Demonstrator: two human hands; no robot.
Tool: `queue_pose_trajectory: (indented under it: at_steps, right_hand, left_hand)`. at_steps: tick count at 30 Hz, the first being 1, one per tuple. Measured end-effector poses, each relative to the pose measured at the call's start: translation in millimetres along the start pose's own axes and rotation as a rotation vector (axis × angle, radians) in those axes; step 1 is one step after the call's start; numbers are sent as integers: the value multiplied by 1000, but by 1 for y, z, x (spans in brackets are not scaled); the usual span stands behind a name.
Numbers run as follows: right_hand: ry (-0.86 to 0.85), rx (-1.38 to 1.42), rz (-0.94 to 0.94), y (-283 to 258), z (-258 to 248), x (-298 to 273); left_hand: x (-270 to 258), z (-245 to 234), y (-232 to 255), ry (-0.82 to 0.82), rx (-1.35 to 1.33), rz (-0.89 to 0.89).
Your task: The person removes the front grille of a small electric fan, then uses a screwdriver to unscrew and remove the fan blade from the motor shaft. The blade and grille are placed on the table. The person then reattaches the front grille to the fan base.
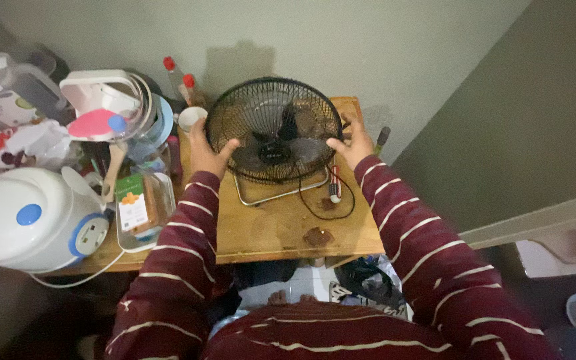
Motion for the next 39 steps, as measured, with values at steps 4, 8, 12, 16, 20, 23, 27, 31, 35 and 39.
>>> queue_pose_trajectory:
  at_steps: [4, 8, 12, 16, 20, 23, 27, 31, 35, 39]
  right_hand:
    - [22, 11, -111, 4, 2, 5]
    - [9, -161, -145, 6, -4, 4]
    - [-42, -66, 16, 15, -2, 0]
    - [-2, -24, -138, -5, -5, 0]
    - [-29, -46, -64, 2, -4, 0]
    - [-38, -32, -46, 2, -4, -2]
    - [-33, -80, -48, -6, -7, -4]
    - [-42, -201, -80, -19, -13, -3]
    - [-40, -168, -72, -24, -13, -5]
    - [-43, -140, -53, -23, -13, -7]
  left_hand:
    - [3, 2, -8, 51, 10, 86]
    - [2, 7, -15, 52, -3, 91]
    - [-1, 5, -8, 55, 15, 94]
    - [-7, -1, -4, 27, 30, 54]
    - [-8, -4, 4, -1, 56, 17]
    - [-8, -5, 7, -2, 60, 10]
    - [-10, -8, 10, 5, 34, 23]
    - [-8, -9, 10, -17, 44, -4]
    - [-8, -9, 10, -22, 8, -27]
    - [-8, -10, 12, 7, 19, 32]
Point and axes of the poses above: each hand's wrist, its own x-axis towards the middle knuckle, its own z-axis out of the palm, y = z × x, the point moved 10 cm from there along x, towards the middle knuckle, and after that the axes turned 14 degrees about -z, right-handed, at the moved point
